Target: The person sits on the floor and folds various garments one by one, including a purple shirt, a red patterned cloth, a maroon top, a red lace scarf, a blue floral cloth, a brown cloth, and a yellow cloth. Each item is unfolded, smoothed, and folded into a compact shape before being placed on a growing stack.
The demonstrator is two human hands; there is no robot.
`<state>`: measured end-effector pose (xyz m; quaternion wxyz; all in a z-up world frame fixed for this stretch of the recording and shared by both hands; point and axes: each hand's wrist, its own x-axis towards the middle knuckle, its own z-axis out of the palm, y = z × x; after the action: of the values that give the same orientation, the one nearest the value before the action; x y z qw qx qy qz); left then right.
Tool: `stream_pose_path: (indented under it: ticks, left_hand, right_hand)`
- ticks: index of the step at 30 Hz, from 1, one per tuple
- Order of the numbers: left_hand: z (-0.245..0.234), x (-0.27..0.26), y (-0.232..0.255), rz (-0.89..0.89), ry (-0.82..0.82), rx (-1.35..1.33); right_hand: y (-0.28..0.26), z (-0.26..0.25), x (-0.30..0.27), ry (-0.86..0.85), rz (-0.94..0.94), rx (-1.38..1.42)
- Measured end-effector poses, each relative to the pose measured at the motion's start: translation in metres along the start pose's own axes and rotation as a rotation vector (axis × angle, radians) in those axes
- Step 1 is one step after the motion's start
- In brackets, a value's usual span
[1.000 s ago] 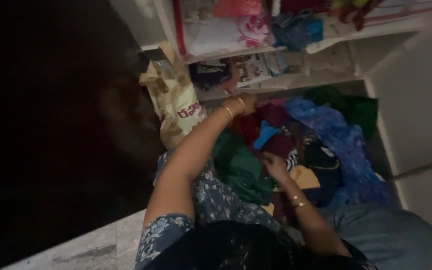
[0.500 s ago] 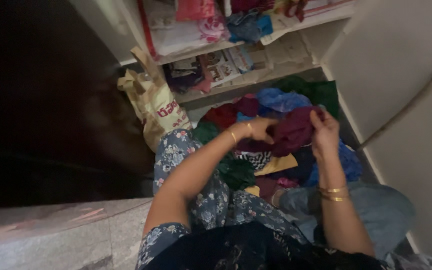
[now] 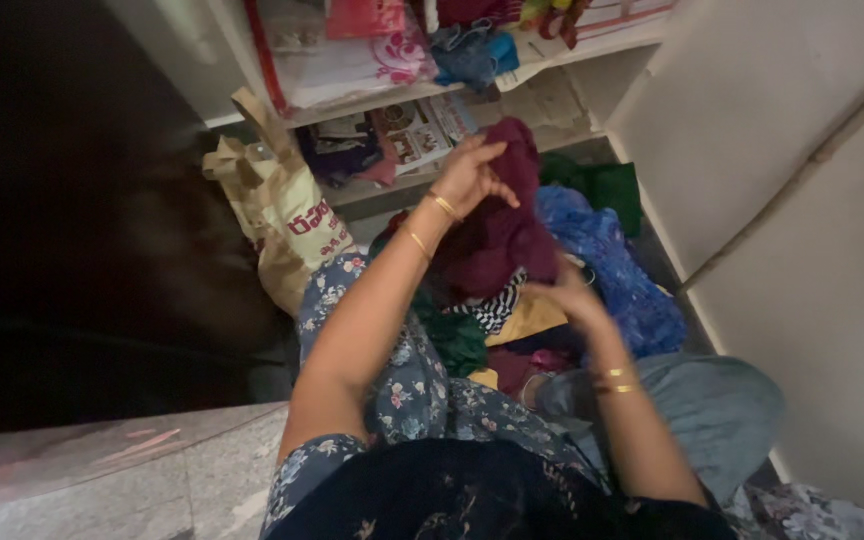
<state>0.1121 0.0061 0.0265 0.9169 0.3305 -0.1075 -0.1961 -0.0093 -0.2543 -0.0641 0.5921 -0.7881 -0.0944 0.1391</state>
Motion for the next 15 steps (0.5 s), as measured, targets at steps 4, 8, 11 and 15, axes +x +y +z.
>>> stream_pose_path:
  ticks: [4, 8, 11, 15]
  left_hand:
    - [0.001, -0.005, 0.01, 0.09, -0.11, -0.148]
    - [0.003, -0.022, 0.024, 0.074, -0.101, -0.12]
    - [-0.011, -0.034, 0.048, 0.144, -0.125, -0.07]
    - [-0.035, -0.042, 0.078, 0.301, 0.099, 0.029]
  right_hand:
    - [0.08, 0.056, 0.036, 0.055, 0.085, 0.039]
    - [0.101, 0.06, 0.067, 0.247, 0.303, 0.024]
    - [0.085, 0.025, 0.089, 0.395, 0.402, 0.635]
    - [0.029, -0.074, 0.093, 0.629, 0.178, 0.867]
